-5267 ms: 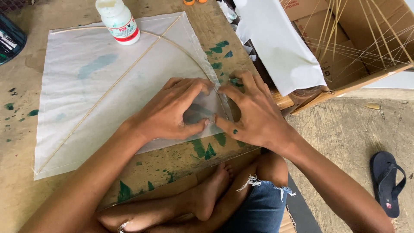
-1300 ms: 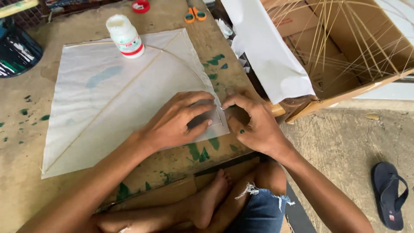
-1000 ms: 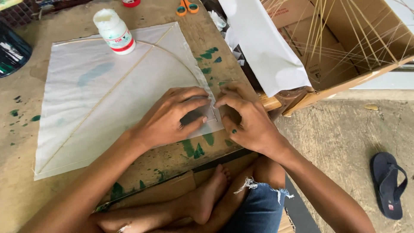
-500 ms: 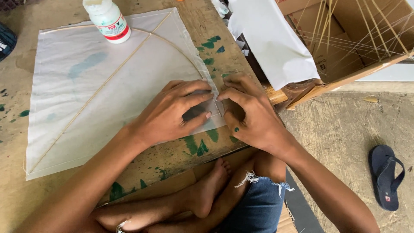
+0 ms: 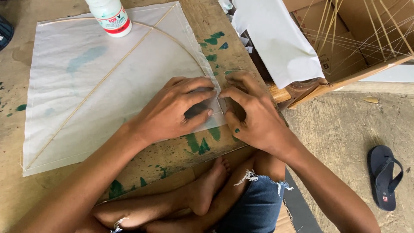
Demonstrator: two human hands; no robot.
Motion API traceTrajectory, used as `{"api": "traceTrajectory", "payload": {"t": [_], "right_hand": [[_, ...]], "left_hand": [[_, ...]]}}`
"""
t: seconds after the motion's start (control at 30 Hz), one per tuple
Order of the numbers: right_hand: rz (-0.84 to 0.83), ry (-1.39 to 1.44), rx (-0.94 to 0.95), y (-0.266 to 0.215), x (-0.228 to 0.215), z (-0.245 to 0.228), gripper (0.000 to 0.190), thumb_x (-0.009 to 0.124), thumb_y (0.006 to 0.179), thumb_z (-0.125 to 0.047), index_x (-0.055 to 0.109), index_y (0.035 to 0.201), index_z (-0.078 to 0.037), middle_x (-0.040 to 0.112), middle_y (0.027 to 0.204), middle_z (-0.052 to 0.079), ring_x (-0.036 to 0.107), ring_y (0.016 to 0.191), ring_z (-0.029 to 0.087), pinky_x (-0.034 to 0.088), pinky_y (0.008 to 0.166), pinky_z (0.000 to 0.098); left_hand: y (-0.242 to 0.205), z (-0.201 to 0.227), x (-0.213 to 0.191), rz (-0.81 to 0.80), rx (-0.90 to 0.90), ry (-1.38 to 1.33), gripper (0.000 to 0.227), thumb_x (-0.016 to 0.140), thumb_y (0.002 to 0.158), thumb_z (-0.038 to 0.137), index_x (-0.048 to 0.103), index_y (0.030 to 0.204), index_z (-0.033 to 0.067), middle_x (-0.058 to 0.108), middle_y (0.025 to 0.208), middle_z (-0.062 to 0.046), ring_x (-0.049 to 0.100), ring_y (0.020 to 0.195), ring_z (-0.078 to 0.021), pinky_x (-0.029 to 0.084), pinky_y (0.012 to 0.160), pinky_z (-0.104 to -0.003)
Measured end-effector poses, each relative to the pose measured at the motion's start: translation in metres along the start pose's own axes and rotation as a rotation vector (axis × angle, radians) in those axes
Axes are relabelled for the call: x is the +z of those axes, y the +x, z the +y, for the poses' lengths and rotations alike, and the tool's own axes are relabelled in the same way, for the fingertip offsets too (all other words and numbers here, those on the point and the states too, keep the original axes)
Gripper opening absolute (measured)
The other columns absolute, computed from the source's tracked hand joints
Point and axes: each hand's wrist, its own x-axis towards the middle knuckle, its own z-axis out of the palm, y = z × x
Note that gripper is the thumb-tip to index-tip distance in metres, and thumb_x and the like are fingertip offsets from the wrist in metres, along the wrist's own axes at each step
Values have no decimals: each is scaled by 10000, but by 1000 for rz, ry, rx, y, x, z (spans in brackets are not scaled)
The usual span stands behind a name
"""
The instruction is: Assembling a kite by applying glue to paper and attaching bamboo sticks to form the frame.
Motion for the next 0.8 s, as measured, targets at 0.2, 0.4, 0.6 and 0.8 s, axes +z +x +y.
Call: {"api": "traceTrajectory", "payload": {"t": [0.2, 0.4, 0.6, 0.8], "right_hand": [[-24, -65, -39, -5, 9, 12, 384, 586, 750, 121, 704, 1110, 59, 515, 1235, 260, 609, 1201, 512, 487, 1029, 643], [5, -90, -75, -8, 15, 14, 425, 555, 738, 150, 693, 1133, 73, 506, 1254, 271, 599, 1218, 518, 474, 1037, 646], [-18, -152, -67, -13, 18, 21, 447, 544, 737, 160, 699, 1138, 40, 508, 1287, 226, 609, 1237, 495, 526, 984, 627], [-22, -148, -73, -19, 19, 22, 471, 514, 712, 177, 695, 1131, 60, 506, 1290, 259, 591, 1245, 518, 501, 1005, 639]], "left_hand": [[0, 0, 0, -5, -13, -5, 331, 665, 940, 144, 694, 1229, -14, 619, 1366, -143, 586, 1312, -368, 402, 1076, -570], [1, 5, -3, 7, -19, 8, 324, 669, 926, 121, 701, 1218, -16, 635, 1350, -149, 600, 1299, -361, 413, 1071, -556], [1, 8, -4, 12, -21, 7, 314, 648, 937, 117, 696, 1209, -35, 634, 1342, -161, 620, 1262, -376, 419, 1066, -565], [0, 5, -1, 6, -24, 29, 324, 648, 949, 155, 696, 1220, -16, 630, 1357, -139, 624, 1263, -354, 417, 1071, -554]]}}
